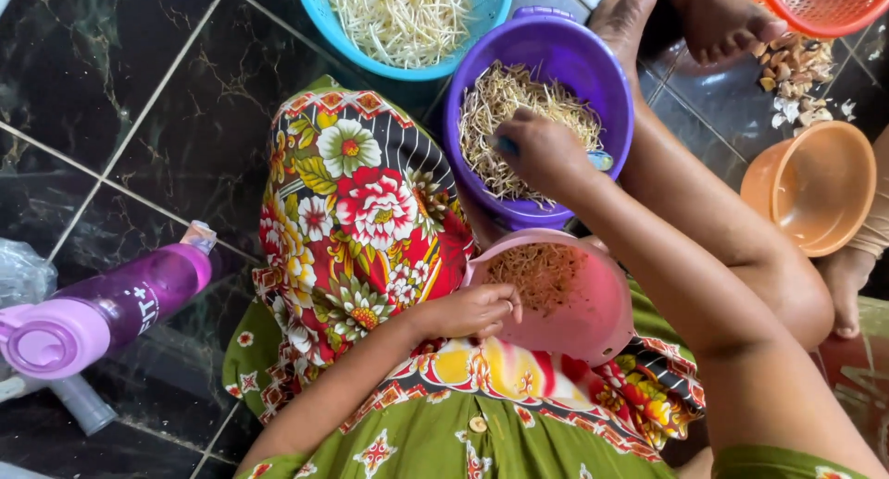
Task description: A person sits on the floor and manually trims the ends off bean sprouts, moving them from one bowl to another.
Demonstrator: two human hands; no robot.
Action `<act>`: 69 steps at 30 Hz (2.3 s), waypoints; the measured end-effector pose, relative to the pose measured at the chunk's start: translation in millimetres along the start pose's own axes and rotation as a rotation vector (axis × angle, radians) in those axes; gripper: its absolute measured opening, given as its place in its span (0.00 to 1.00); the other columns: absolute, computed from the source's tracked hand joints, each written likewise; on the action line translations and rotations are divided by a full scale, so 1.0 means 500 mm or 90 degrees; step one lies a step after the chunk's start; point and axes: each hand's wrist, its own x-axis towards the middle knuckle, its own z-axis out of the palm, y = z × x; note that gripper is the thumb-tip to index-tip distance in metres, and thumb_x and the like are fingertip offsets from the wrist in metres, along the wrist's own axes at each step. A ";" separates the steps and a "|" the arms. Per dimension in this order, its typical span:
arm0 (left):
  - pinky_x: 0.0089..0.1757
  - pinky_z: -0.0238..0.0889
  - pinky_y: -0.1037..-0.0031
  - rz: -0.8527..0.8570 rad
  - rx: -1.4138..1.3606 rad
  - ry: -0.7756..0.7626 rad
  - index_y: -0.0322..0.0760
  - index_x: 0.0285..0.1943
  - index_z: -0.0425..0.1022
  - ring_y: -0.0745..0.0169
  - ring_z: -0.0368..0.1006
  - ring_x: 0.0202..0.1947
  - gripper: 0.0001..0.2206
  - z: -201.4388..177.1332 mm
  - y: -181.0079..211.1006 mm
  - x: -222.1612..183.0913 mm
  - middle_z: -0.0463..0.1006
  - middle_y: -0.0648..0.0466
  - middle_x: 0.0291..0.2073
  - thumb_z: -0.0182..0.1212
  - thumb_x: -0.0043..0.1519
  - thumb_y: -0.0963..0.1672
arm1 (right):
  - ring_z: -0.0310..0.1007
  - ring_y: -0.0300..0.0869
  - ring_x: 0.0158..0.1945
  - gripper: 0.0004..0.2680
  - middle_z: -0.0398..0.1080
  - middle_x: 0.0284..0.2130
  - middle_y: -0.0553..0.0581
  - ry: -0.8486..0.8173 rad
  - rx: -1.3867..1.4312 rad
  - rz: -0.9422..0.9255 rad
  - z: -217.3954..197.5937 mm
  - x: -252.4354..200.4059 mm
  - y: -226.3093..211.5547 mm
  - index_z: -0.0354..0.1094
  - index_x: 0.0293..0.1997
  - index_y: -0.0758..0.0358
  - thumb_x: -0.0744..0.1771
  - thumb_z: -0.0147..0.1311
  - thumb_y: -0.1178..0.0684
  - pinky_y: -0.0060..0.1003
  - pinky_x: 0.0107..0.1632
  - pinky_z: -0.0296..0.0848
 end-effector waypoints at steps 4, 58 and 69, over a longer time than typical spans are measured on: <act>0.22 0.58 0.83 0.028 0.027 0.034 0.38 0.49 0.66 0.73 0.60 0.13 0.10 0.008 0.004 -0.006 0.59 0.60 0.10 0.37 0.69 0.43 | 0.79 0.60 0.40 0.08 0.73 0.39 0.56 -0.135 -0.063 0.012 0.050 0.006 -0.020 0.74 0.44 0.52 0.65 0.60 0.46 0.57 0.40 0.79; 0.25 0.60 0.75 -0.151 -0.023 0.125 0.39 0.50 0.69 0.72 0.52 0.16 0.09 0.021 0.059 -0.021 0.56 0.62 0.17 0.45 0.71 0.47 | 0.78 0.46 0.40 0.10 0.74 0.44 0.53 -0.017 0.422 0.034 -0.252 -0.352 -0.167 0.76 0.46 0.58 0.62 0.61 0.60 0.41 0.42 0.75; 0.32 0.69 0.77 -0.034 -0.093 0.159 0.35 0.55 0.67 0.79 0.56 0.17 0.09 0.052 0.050 -0.022 0.56 0.66 0.17 0.44 0.71 0.42 | 0.79 0.47 0.44 0.06 0.71 0.37 0.46 0.000 0.430 0.108 -0.108 -0.465 -0.211 0.70 0.45 0.44 0.66 0.59 0.51 0.40 0.45 0.77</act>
